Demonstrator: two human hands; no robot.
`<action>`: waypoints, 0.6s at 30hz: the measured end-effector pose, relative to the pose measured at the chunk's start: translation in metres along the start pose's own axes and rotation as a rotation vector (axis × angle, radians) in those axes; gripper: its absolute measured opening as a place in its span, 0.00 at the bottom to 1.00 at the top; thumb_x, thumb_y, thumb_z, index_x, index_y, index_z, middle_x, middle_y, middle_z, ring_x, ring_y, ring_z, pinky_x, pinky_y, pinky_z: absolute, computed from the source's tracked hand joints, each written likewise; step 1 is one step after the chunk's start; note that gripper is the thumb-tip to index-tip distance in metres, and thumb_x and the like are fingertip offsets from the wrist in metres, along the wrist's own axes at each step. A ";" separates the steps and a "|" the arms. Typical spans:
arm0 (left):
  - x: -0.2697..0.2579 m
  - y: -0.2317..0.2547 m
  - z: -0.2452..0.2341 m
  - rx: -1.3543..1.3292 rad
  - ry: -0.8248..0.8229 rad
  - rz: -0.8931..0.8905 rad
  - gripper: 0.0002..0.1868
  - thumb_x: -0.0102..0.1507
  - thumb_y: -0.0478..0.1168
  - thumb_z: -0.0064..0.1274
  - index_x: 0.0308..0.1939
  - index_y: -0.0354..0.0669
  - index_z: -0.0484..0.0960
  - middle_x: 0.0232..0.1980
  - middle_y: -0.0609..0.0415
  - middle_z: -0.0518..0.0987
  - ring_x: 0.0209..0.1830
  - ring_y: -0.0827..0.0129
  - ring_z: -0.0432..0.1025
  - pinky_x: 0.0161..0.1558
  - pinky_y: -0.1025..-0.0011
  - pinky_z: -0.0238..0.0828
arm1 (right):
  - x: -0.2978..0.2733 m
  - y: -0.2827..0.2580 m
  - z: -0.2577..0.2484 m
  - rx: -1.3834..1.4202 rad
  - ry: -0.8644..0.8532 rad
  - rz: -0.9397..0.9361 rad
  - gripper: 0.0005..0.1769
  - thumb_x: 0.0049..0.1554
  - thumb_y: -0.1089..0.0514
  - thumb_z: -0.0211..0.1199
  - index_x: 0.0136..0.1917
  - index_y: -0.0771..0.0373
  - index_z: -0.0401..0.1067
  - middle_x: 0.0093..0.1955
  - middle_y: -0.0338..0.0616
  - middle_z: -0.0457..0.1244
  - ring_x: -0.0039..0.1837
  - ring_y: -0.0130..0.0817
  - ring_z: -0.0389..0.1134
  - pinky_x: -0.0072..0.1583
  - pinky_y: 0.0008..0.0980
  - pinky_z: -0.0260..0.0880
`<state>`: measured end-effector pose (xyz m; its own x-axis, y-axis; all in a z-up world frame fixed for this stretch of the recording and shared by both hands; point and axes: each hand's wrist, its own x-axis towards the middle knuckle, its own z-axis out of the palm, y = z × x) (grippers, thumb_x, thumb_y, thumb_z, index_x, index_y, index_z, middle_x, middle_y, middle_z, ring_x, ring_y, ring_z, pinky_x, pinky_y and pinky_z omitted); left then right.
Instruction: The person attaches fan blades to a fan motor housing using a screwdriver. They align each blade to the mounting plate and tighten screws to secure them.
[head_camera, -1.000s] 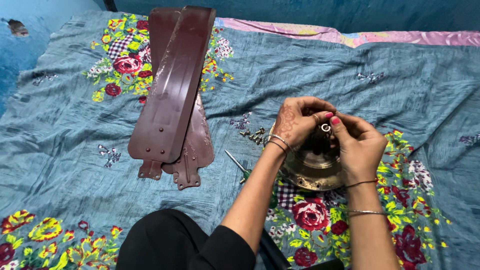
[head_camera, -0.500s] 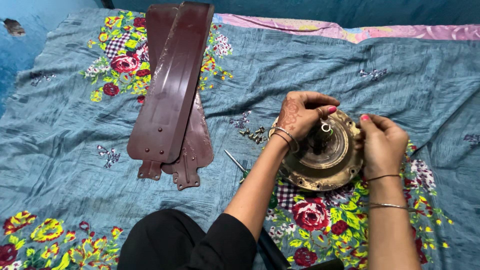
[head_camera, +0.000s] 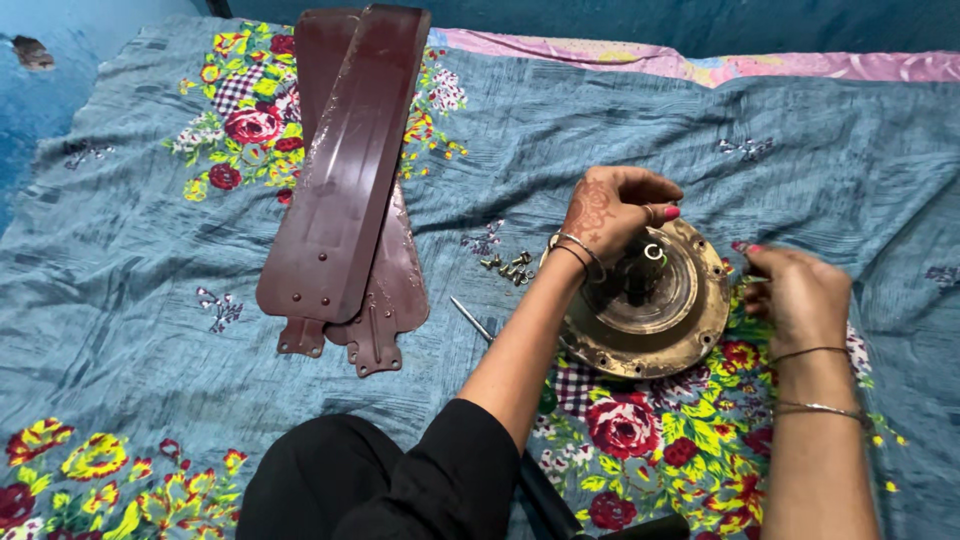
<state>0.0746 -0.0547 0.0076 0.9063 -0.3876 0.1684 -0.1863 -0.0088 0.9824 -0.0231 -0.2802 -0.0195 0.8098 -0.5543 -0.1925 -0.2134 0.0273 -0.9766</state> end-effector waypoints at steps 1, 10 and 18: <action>0.001 0.000 -0.001 0.000 -0.012 0.009 0.13 0.55 0.34 0.68 0.44 0.39 0.89 0.43 0.51 0.89 0.42 0.71 0.83 0.47 0.72 0.81 | -0.001 0.002 0.000 -0.013 -0.029 -0.004 0.06 0.57 0.61 0.66 0.45 0.66 0.75 0.37 0.39 0.67 0.33 0.27 0.64 0.33 0.28 0.61; -0.006 0.017 -0.008 0.089 0.034 -0.019 0.16 0.53 0.40 0.70 0.43 0.39 0.90 0.42 0.50 0.89 0.42 0.70 0.84 0.47 0.71 0.81 | -0.012 -0.005 0.013 -0.011 -0.193 0.075 0.07 0.59 0.59 0.65 0.46 0.66 0.75 0.38 0.42 0.67 0.35 0.28 0.66 0.35 0.27 0.63; -0.016 0.044 -0.003 0.064 0.001 0.121 0.15 0.55 0.44 0.70 0.41 0.40 0.90 0.40 0.53 0.90 0.40 0.73 0.84 0.45 0.74 0.82 | -0.027 -0.027 0.024 -0.014 -0.284 0.078 0.10 0.60 0.60 0.60 0.51 0.68 0.76 0.40 0.45 0.68 0.38 0.30 0.69 0.39 0.29 0.68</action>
<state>0.0528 -0.0461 0.0488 0.8761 -0.3886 0.2855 -0.3182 -0.0210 0.9478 -0.0258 -0.2465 0.0098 0.9109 -0.2954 -0.2881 -0.2868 0.0486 -0.9567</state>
